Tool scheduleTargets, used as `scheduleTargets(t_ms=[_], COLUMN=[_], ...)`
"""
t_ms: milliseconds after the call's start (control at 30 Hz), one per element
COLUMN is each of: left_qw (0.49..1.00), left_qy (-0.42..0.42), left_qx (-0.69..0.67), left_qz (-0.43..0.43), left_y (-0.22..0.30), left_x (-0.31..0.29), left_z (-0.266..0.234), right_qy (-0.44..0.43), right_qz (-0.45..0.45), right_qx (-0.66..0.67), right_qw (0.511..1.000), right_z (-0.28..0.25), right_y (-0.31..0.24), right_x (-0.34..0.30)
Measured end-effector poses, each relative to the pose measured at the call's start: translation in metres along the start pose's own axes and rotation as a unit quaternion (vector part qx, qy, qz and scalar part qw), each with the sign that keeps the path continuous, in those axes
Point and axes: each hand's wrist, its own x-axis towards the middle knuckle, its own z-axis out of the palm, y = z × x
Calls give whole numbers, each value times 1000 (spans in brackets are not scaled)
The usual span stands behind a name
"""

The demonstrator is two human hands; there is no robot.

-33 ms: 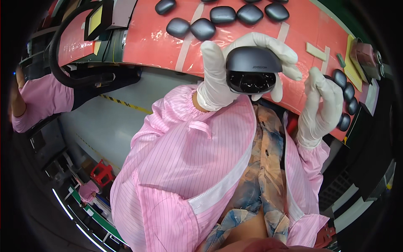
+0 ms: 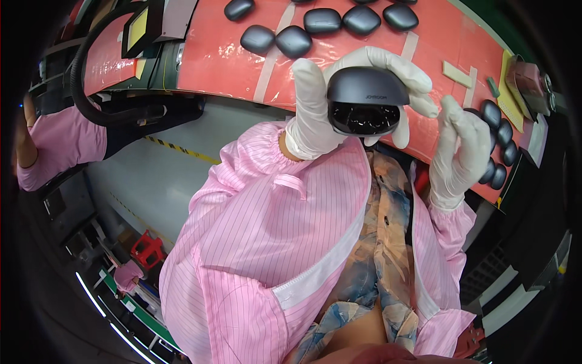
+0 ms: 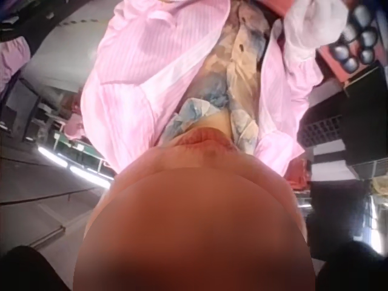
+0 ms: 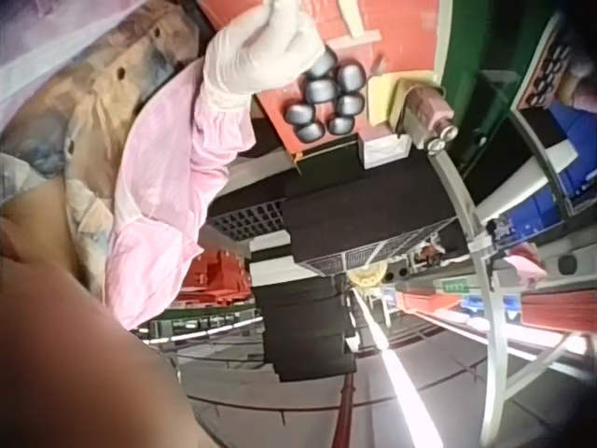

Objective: Cleaning and inspecting black earbud charging cases using a cloth on a production line.

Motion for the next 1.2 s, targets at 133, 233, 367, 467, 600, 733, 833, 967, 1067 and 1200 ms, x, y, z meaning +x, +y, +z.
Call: scheduleTargets(t_ms=[133, 233, 367, 467, 600, 733, 833, 967, 1067, 1200], left_qw=[998, 999, 978, 969, 966, 917, 908, 917, 929, 934], left_qy=[-38, 1, -30, 14, 176, 217, 226, 197, 218, 239], left_qx=[-39, 52, 206, 248, -37, -210, -240, -235, -136, -43], left_qz=[3, -9, -33, -21, -184, -260, -258, -255, -267, -262], left_y=[-4, 0, 11, 10, 17, 17, 20, 15, 10, 7], left_x=[2, 2, 3, 0, 2, 4, 5, 8, 2, 3], left_z=[-3, 1, 2, 6, 11, 3, 9, 7, 9, 22], right_qy=[-213, -183, -131, -191, -208, -215, -194, -64, -169, -220], right_qz=[4, 25, 63, -2, 8, 12, 27, 40, -160, -319], right_qx=[-269, -208, -183, -218, -220, -201, -181, -77, -134, -231], right_qw=[939, 961, 972, 957, 953, 955, 964, 994, 963, 892], right_z=[-2, 3, 11, 18, 17, 16, 15, 5, 4, 35], right_y=[11, 33, 36, 37, 40, 45, 43, 34, 10, 2], right_x=[-2, -17, -22, -21, -26, -31, -30, -8, 50, 73])
